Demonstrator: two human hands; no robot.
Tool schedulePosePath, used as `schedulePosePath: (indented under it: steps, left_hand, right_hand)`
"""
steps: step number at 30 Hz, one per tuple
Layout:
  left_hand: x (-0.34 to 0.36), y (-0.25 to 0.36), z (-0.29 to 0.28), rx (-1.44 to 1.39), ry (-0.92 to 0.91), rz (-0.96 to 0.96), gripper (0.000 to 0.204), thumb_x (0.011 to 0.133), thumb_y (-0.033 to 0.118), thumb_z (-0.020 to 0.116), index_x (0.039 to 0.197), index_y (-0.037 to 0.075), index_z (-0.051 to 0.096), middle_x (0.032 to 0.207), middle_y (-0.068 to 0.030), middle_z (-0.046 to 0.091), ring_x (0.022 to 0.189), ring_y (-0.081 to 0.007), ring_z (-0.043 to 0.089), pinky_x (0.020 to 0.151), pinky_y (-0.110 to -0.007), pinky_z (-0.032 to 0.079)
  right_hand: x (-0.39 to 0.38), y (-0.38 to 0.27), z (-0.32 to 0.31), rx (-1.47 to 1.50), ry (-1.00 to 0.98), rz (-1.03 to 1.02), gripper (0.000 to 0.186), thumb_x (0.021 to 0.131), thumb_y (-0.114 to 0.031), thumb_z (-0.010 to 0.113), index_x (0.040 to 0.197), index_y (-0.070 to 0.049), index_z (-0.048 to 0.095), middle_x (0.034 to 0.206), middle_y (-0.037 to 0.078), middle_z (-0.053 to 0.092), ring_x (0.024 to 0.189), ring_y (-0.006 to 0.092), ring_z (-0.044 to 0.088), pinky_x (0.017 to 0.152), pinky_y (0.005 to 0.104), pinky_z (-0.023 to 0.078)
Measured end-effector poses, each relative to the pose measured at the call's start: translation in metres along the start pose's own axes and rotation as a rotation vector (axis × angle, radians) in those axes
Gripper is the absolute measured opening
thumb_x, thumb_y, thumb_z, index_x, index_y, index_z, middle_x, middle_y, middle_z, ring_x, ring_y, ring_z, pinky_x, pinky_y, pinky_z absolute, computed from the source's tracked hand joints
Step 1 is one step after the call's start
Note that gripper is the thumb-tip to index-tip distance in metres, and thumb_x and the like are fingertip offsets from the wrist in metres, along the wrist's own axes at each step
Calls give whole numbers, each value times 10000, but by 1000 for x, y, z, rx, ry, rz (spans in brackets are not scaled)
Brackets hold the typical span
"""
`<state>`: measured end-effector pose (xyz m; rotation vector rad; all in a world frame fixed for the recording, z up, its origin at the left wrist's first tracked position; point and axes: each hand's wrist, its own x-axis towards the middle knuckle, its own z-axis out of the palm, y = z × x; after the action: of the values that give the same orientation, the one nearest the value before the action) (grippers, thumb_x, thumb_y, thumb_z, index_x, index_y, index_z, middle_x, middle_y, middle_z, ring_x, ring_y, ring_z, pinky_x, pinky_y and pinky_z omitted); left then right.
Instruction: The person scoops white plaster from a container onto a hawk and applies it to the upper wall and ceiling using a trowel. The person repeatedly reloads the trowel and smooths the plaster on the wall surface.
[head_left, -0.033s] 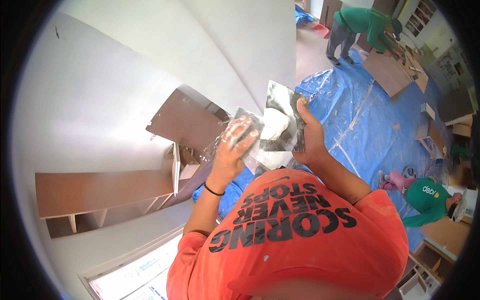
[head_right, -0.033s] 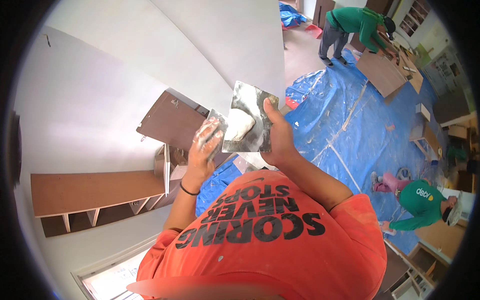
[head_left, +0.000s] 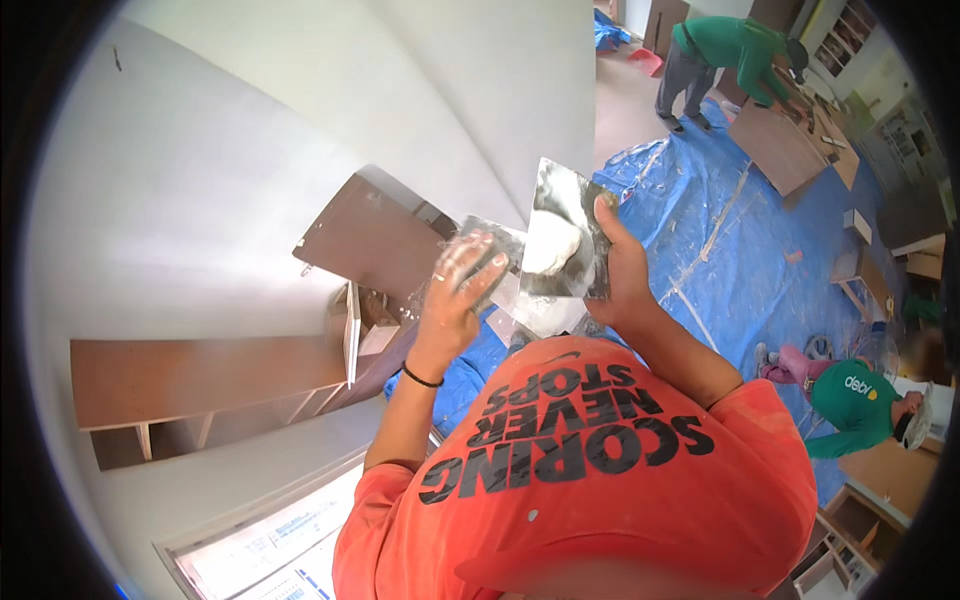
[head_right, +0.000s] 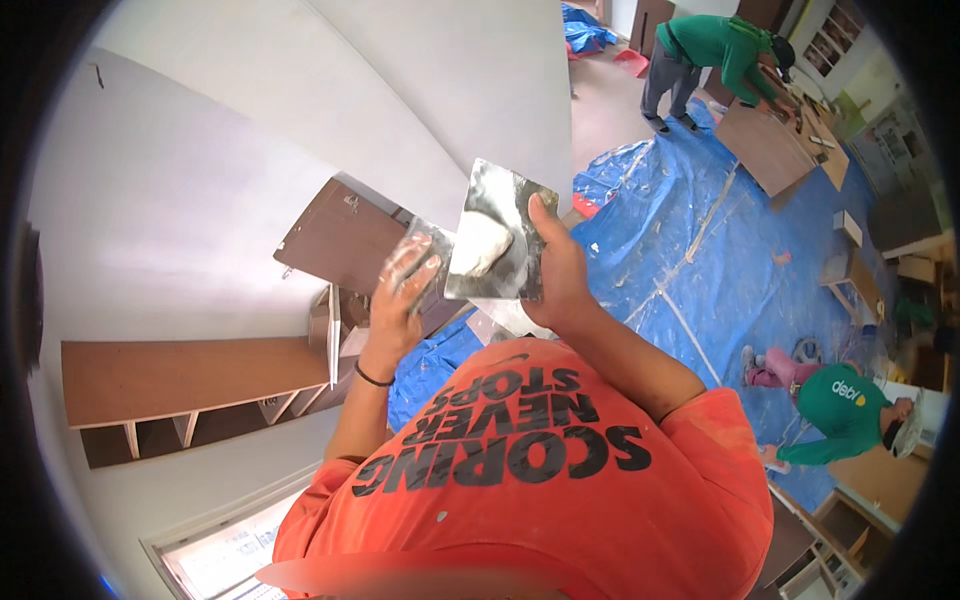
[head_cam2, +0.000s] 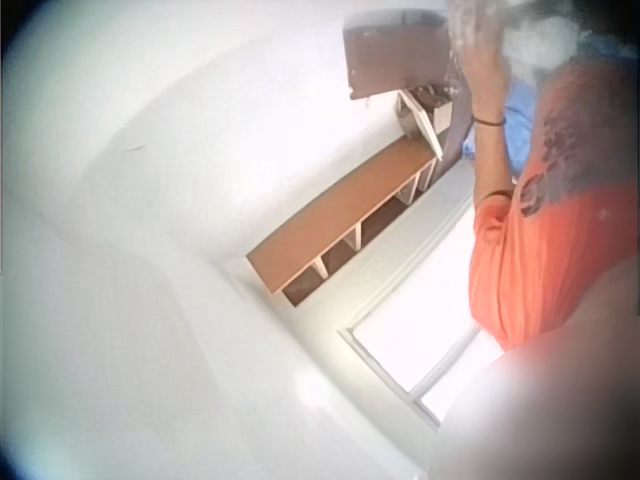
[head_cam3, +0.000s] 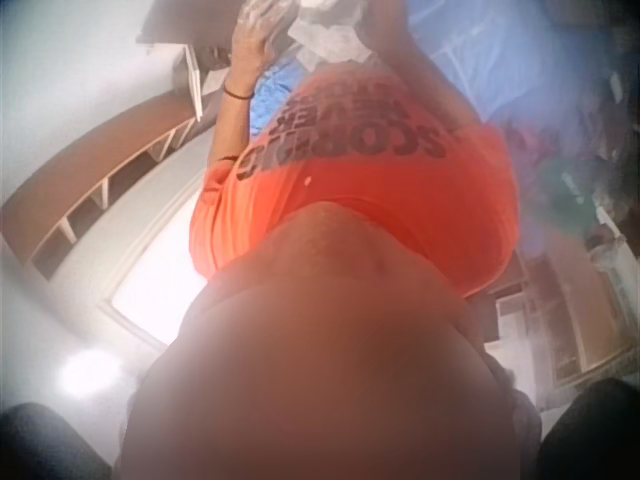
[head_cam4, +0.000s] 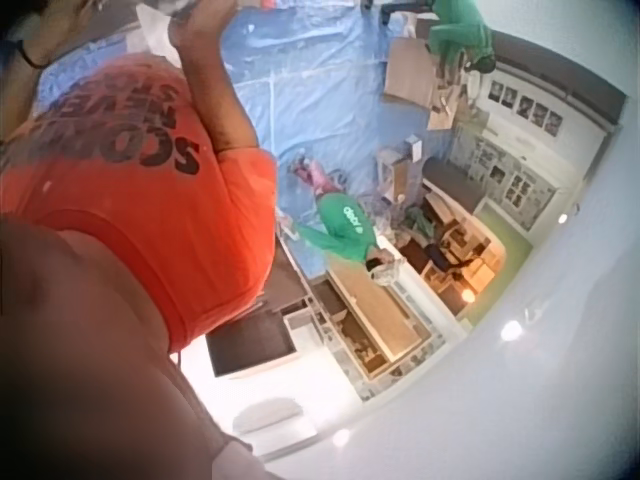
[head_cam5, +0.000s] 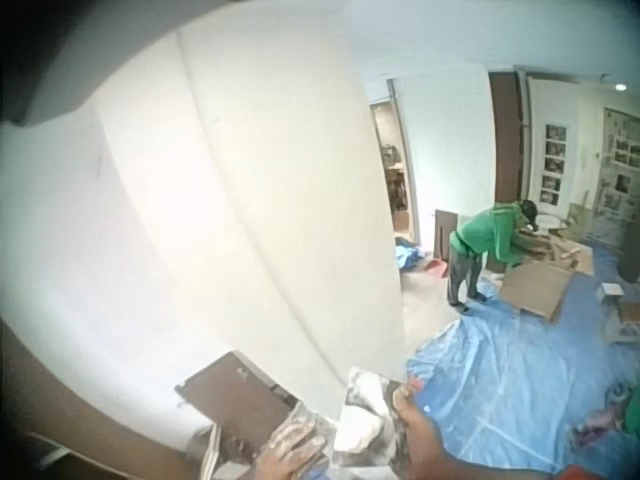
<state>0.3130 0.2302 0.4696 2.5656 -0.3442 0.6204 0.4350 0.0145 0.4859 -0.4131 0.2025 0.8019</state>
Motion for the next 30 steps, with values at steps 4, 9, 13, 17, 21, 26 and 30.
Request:
schedulePosePath:
  steps: [4,9,13,17,21,26,30]
  left_hand:
    - [8,14,-4,-269,339,-320,341,970,100,599,1302,20,615,1298,-181,623,1222,-308,580,1065,-404,442]
    - [25,58,18,-302,666,-521,357,1076,212,513,1284,-77,526,1150,-122,604,1021,-181,556,922,-316,459]
    - [17,52,-4,-209,116,-596,326,1033,200,572,1228,-60,577,1114,-215,630,994,-282,622,881,-348,489]
    - [27,27,-15,-50,572,-639,282,1013,176,611,1236,4,613,1124,-100,676,1026,-257,669,866,-355,531]
    - [73,13,-13,-1311,873,-704,290,1028,223,601,1239,25,629,1112,-43,667,974,-162,652,828,-317,544]
    - [68,-3,43,-1340,466,-982,392,1055,329,575,1243,-12,624,992,-28,689,854,-108,673,739,-259,567]
    - [48,15,49,-1286,375,-934,323,1061,232,555,1272,-8,599,1137,-62,662,1001,-123,653,864,-271,540]
  right_hand:
    - [17,5,-3,-70,-36,-119,438,1055,-394,541,1355,-75,543,1214,78,656,1051,228,691,908,431,578]
    - [25,22,26,-296,-2,-355,465,1051,-350,587,1376,-23,525,1235,79,632,1135,144,587,950,321,492]
    - [45,-4,18,-275,38,-570,447,1057,-332,579,1370,-18,519,1252,107,626,1095,163,628,933,334,523]
    - [42,-22,14,-210,-101,-430,399,1062,-283,557,1384,-52,508,1263,96,641,1127,225,667,962,395,559]
    - [35,3,8,-202,-166,-38,407,1052,-290,576,1398,-86,511,1268,70,643,1102,213,675,951,396,563]
    - [32,16,10,-131,-104,39,430,1045,-311,593,1386,-61,517,1247,58,646,1097,199,663,913,384,567]
    - [39,-22,7,-65,-114,-64,417,1050,-317,577,1373,-61,516,1232,66,647,1105,214,671,918,399,578]
